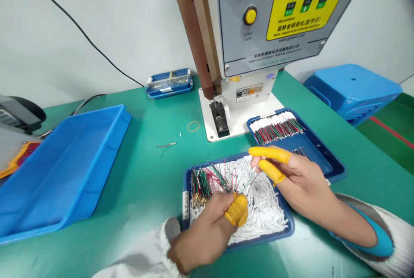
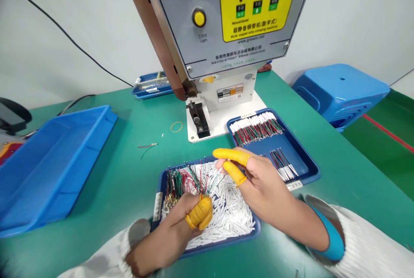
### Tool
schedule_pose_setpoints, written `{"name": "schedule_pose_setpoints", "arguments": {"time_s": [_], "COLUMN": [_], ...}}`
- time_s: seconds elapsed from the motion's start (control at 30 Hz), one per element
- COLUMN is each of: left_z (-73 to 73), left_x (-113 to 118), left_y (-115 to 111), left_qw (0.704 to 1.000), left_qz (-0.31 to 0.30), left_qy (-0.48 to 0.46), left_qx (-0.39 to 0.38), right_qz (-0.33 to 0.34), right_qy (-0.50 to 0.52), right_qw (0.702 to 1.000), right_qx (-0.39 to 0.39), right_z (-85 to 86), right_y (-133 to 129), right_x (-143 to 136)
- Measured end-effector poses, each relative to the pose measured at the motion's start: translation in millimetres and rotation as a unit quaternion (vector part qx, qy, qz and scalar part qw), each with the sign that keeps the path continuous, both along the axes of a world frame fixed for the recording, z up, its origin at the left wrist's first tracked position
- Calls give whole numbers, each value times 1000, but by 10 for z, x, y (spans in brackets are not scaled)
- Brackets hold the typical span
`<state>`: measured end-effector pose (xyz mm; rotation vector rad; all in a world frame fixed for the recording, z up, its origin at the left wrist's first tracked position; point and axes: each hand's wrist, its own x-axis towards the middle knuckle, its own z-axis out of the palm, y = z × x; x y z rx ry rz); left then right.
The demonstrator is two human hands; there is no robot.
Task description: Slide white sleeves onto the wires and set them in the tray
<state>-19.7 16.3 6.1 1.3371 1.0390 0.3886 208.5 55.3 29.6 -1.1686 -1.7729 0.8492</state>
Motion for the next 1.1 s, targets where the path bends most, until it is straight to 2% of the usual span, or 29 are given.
{"name": "schedule_pose_setpoints", "arguments": {"time_s": [0.13,0.37,0.47,0.63,0.83,1.1], "left_z": [2,-56,-55,19,101,95], "left_x": [-1,-25,-36,-22,-5,-23], "left_y": [16,-6,-7,31,72,66], "left_qw": [1000,1000,1000,998,986,985], "left_qz": [-2,8,7,-63,-148,-141], "left_qy": [-16,1,4,-22,46,69], "left_qx": [13,-10,-9,15,67,69], "right_qz": [53,124,88,19,27,39], "right_qy": [-14,-24,-28,-4,78,102], "right_qw": [998,990,993,1000,995,992], "right_qx": [20,66,67,1,-63,-55], "right_z": [-24,-109,-84,-34,12,-27], "right_y": [1,-19,-10,-8,-42,-66], "right_x": [19,61,58,26,-7,-5]}}
